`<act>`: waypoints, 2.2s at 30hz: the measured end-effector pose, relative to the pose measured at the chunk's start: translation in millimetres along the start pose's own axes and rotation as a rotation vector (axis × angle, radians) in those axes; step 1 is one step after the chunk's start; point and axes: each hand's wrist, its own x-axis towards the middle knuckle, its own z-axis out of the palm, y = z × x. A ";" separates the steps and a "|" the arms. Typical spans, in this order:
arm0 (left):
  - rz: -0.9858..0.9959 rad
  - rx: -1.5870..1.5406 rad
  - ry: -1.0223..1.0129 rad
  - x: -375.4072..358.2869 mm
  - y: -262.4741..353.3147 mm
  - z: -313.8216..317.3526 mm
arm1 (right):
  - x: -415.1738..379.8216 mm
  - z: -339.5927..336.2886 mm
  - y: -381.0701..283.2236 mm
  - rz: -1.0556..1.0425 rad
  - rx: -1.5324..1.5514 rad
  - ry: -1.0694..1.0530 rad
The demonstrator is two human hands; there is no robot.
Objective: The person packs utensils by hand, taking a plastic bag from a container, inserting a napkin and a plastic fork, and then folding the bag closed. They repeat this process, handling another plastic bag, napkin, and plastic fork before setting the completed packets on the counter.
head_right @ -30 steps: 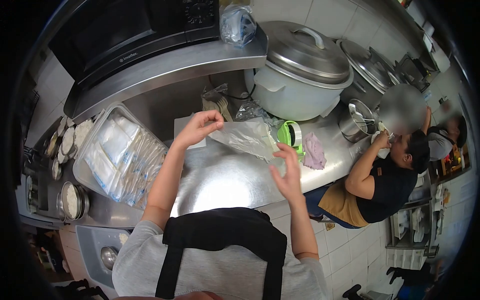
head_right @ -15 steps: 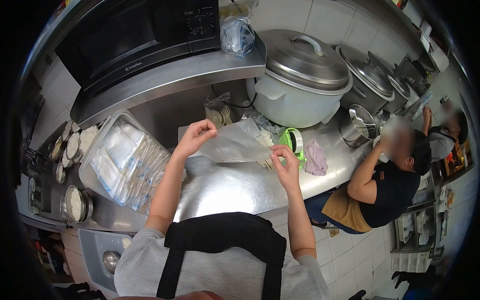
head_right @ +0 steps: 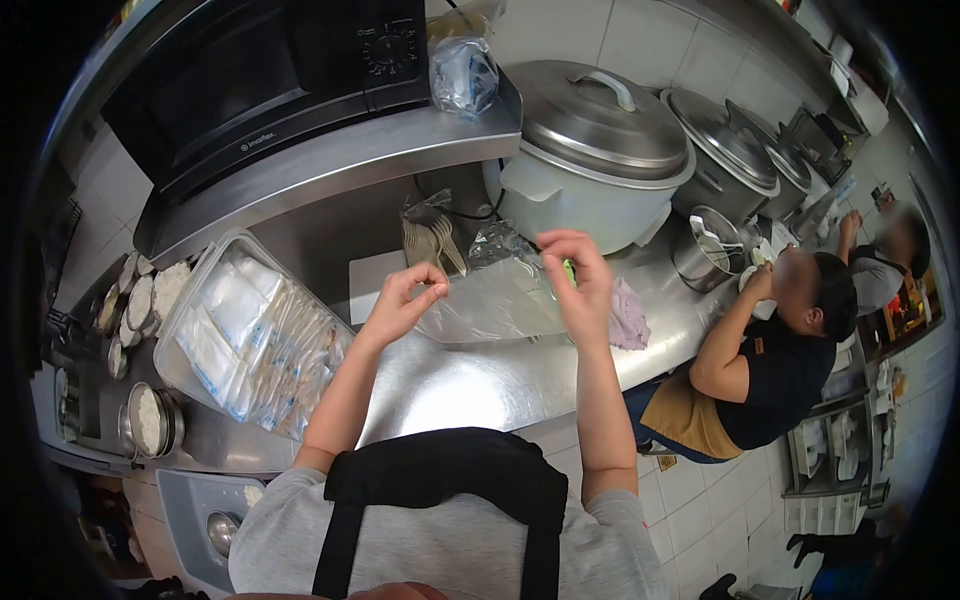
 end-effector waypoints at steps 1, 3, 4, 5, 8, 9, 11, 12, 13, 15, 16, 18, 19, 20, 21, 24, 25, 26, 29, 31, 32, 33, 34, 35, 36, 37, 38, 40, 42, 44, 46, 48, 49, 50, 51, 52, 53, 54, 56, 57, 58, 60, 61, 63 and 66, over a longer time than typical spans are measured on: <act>-0.001 0.000 0.006 -1.6 2.2 1.4 | 0.3 0.4 -4.1 0.056 0.236 0.130; 0.000 0.019 0.014 -3.3 9.6 3.6 | 2.8 18.3 -23.9 0.056 0.110 0.080; -0.002 0.018 0.013 -3.2 12.3 4.4 | 3.5 25.0 -31.8 0.058 -0.017 0.034; -0.004 0.043 -0.004 -2.9 14.6 5.3 | 3.6 23.9 -28.1 0.061 -0.018 0.036; 0.051 0.213 -0.070 -4.3 10.9 1.7 | 5.8 13.5 -17.2 0.211 -0.262 -0.238; 0.105 0.363 -0.116 -6.3 6.3 -2.9 | 6.0 9.5 -17.2 0.212 -0.237 -0.235; -0.013 0.480 -0.184 -14.5 -12.5 -15.6 | 1.7 -0.1 -14.7 0.218 -0.208 -0.245; -0.125 0.599 -0.258 -18.8 -23.8 -21.2 | -4.8 -6.7 -11.5 0.248 -0.215 -0.230; -0.198 0.461 -0.199 -24.5 -30.8 -22.3 | -11.8 -13.4 -7.3 0.278 -0.222 -0.212; -0.176 0.366 -0.095 -39.1 -37.2 -22.2 | -36.8 -26.4 9.1 0.365 -0.150 -0.211; -0.152 0.274 0.013 -48.2 -38.5 -20.2 | -52.8 -31.0 17.3 0.447 -0.078 -0.209; -0.154 0.202 0.012 -74.0 -57.3 -8.5 | -88.7 -37.3 27.5 0.522 -0.069 -0.245; -0.142 0.137 0.012 -86.4 -60.9 -1.9 | -105.2 -38.2 30.5 0.583 -0.062 -0.273; -0.165 0.145 0.012 -100.1 -61.2 7.8 | -121.0 -36.4 31.6 0.592 -0.059 -0.276; -0.186 0.164 -0.006 -115.7 -64.4 17.1 | -137.1 -33.6 31.4 0.643 -0.094 -0.280; -0.193 0.244 -0.014 -151.0 -77.2 38.1 | -169.7 -33.7 38.6 0.727 -0.245 -0.317; -0.203 0.295 -0.026 -159.1 -79.0 40.1 | -176.9 -34.3 39.1 0.745 -0.367 -0.359; -0.216 0.293 -0.033 -165.3 -81.1 43.2 | -181.1 -33.7 39.4 0.759 -0.361 -0.364; -0.259 0.289 0.015 -170.1 -77.6 46.0 | -158.3 -13.5 24.7 0.466 -0.486 -0.288; -0.232 0.319 -0.015 -171.8 -76.6 43.8 | -147.0 20.1 20.5 0.381 -0.353 -0.423; -0.200 0.351 -0.038 -169.8 -76.4 43.2 | -145.9 41.8 18.9 0.266 -0.341 -0.490; -0.194 0.350 -0.040 -167.8 -72.2 43.0 | -146.0 59.7 19.9 0.151 -0.327 -0.558; -0.186 0.406 -0.073 -166.7 -65.5 41.7 | -146.6 69.7 21.7 0.148 -0.329 -0.556; -0.181 0.466 -0.106 -167.5 -61.3 40.1 | -148.3 78.9 24.5 0.124 -0.524 -0.738; -0.182 0.472 -0.104 -169.4 -61.0 39.4 | -151.7 85.8 31.0 0.094 -0.717 -0.917; -0.170 0.471 -0.092 -172.5 -61.6 39.2 | -160.6 88.5 45.8 0.090 -0.863 -0.878; -0.161 0.468 -0.079 -176.4 -63.3 38.5 | -167.8 79.6 58.4 0.083 -0.857 -0.880; -0.161 0.475 -0.078 -182.8 -70.6 36.7 | -162.0 49.9 69.5 0.253 -0.981 -0.907; -0.195 0.366 -0.024 -185.1 -74.3 37.6 | -151.4 9.6 78.5 0.492 -0.632 -0.902; -0.254 0.290 0.008 -185.0 -78.9 39.0 | -157.7 -25.6 90.1 0.686 -0.361 -0.765; -0.310 0.212 0.034 -182.6 -82.0 39.7 | -165.4 -34.2 97.6 0.867 -0.088 -0.607; -0.412 0.224 0.039 -178.2 -84.6 40.0 | -175.4 -33.3 104.8 1.017 0.178 -0.272; -0.437 0.230 0.089 -177.0 -87.9 42.6 | -181.5 -28.5 110.4 1.020 0.177 -0.271; -0.439 0.230 0.086 -175.9 -89.6 43.9 | -188.0 -20.1 116.2 0.977 0.130 -0.154; -0.530 0.232 0.092 -172.6 -90.2 44.4 | -189.4 -11.7 116.8 0.931 0.085 -0.036; -0.620 0.236 0.099 -169.6 -90.5 45.0 | -189.9 -6.6 116.1 0.932 0.087 -0.034; -0.618 0.239 0.097 -166.3 -90.0 45.3 | -188.9 -2.2 115.1 0.921 -0.119 -0.026; -0.619 0.258 0.117 -163.7 -88.0 45.7 | -187.7 1.6 113.2 0.906 -0.324 -0.019; -0.620 0.281 0.137 -160.0 -85.5 45.6 | -186.4 8.2 111.4 0.887 -0.426 -0.024; -0.632 0.311 0.127 -158.0 -84.9 45.1 | -185.8 9.8 111.5 0.866 -0.532 -0.030; -0.645 0.342 0.117 -156.9 -84.5 44.8 | -186.7 10.5 112.1 0.867 -0.529 -0.027; -0.598 0.441 0.110 -154.7 -88.2 44.5 | -188.2 12.0 114.4 0.803 -0.657 -0.022; -0.553 0.535 0.103 -154.5 -89.8 44.6 | -188.9 12.5 115.0 0.805 -0.655 -0.017; -0.548 0.497 0.111 -152.4 -91.9 44.6 | -187.6 12.8 115.2 0.770 -0.661 -0.003; -0.550 0.425 0.103 -147.6 -91.5 43.8 | -181.7 12.2 107.8 0.869 -0.565 -0.017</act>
